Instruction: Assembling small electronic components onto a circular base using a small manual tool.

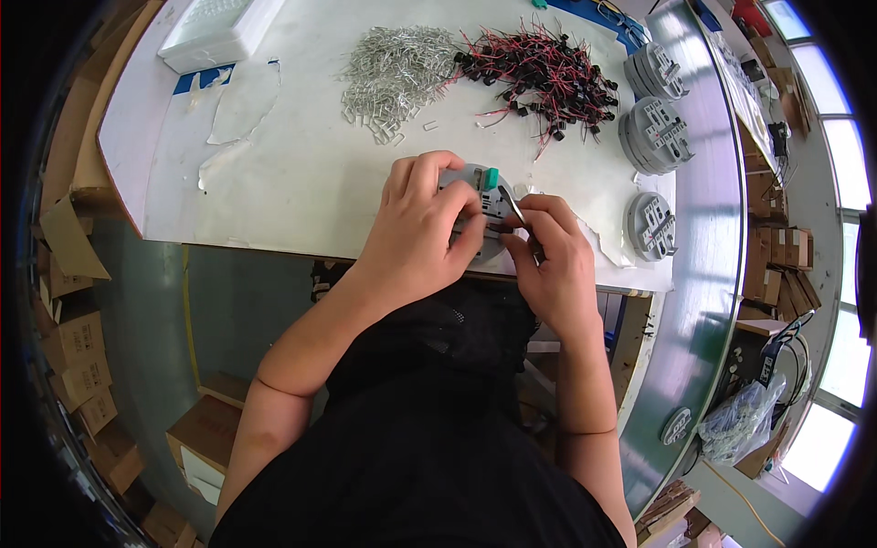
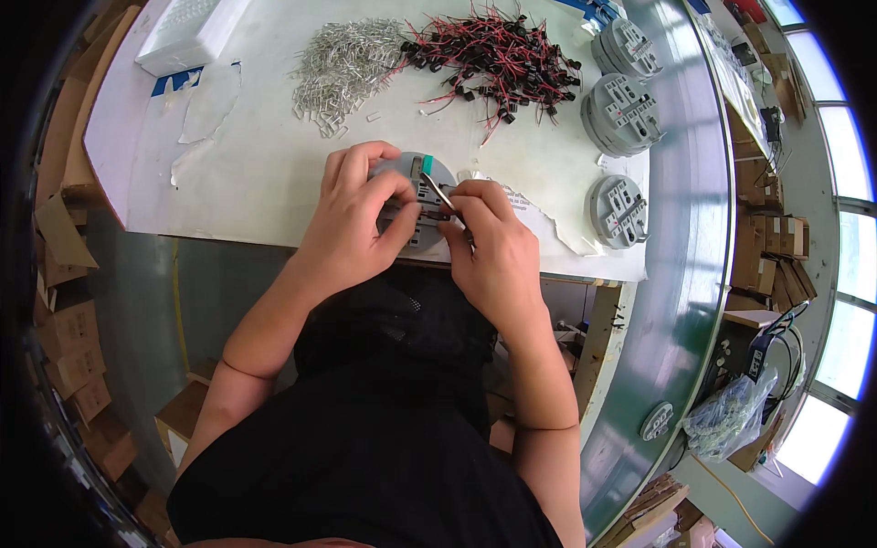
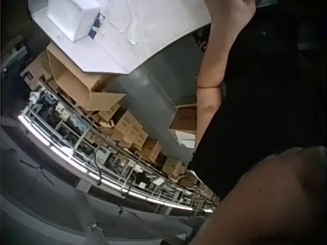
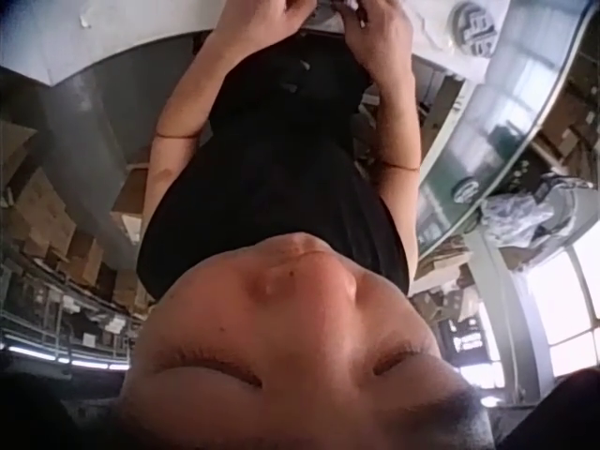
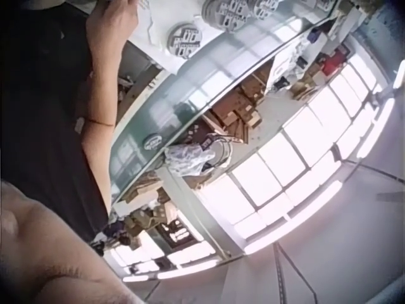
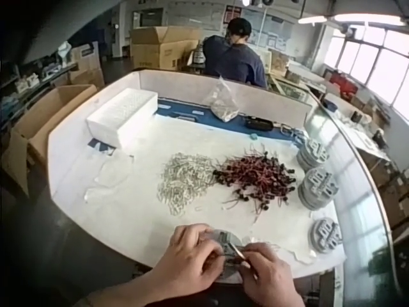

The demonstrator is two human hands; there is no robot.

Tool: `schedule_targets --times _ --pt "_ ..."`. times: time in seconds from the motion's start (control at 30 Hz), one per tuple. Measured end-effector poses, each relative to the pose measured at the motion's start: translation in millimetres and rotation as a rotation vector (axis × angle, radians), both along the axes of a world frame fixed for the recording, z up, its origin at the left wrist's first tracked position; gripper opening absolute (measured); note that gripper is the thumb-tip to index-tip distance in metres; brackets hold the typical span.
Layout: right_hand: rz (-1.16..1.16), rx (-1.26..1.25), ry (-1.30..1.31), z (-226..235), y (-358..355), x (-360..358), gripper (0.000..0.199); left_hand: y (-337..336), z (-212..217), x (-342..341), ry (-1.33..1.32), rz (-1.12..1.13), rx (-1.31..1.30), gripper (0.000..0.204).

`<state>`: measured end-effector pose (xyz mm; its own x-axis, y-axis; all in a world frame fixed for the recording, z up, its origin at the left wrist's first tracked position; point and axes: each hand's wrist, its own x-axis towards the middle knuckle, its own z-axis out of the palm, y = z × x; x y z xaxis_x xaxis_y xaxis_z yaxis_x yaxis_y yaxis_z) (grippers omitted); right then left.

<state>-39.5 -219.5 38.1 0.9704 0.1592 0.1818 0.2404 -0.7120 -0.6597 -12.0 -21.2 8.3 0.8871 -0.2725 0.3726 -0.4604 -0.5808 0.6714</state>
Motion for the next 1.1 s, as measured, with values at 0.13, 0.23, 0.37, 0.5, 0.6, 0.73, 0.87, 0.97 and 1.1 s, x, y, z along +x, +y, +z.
schedule_targets --times 0.13,0.23,0.37,0.5,0.6,0.73,0.87,0.97,1.1 --pt "0.029 0.010 0.175 12.8 -4.7 7.9 0.017 -3.6 -10.0 -0.1 -0.015 0.014 -0.063 0.018" --pt "-0.004 0.118 0.151 0.7 -6.6 7.6 0.014 -3.8 -11.4 -0.6 -0.011 0.026 -0.065 0.020" --pt "-0.018 0.066 0.088 -5.8 -7.7 -1.8 0.012 -6.3 -12.3 0.5 0.001 0.035 -0.075 0.022" --pt "0.083 -0.142 -0.101 1.5 -7.8 -1.4 0.011 -5.0 -12.2 -1.0 0.013 0.050 -0.052 0.024" --pt "0.060 0.160 -0.082 -2.8 -4.9 5.1 0.018 -3.7 -11.8 -2.0 0.030 0.075 -0.012 0.025" --pt "-0.005 1.067 0.067 -23.8 12.2 21.5 0.035 -8.6 -8.7 -1.4 0.059 0.074 -0.013 0.026" --pt "0.246 1.241 -0.103 -43.6 26.2 32.3 0.043 -6.6 -10.4 0.4 0.060 0.072 -0.011 0.031" --pt "0.238 0.954 -0.190 -49.9 26.0 29.7 0.044 -0.4 -10.5 0.8 0.043 0.015 -0.049 0.051" --pt "0.231 0.854 -0.282 -49.1 27.2 29.7 0.045 0.8 7.6 -1.0 -0.074 0.004 0.103 0.082"
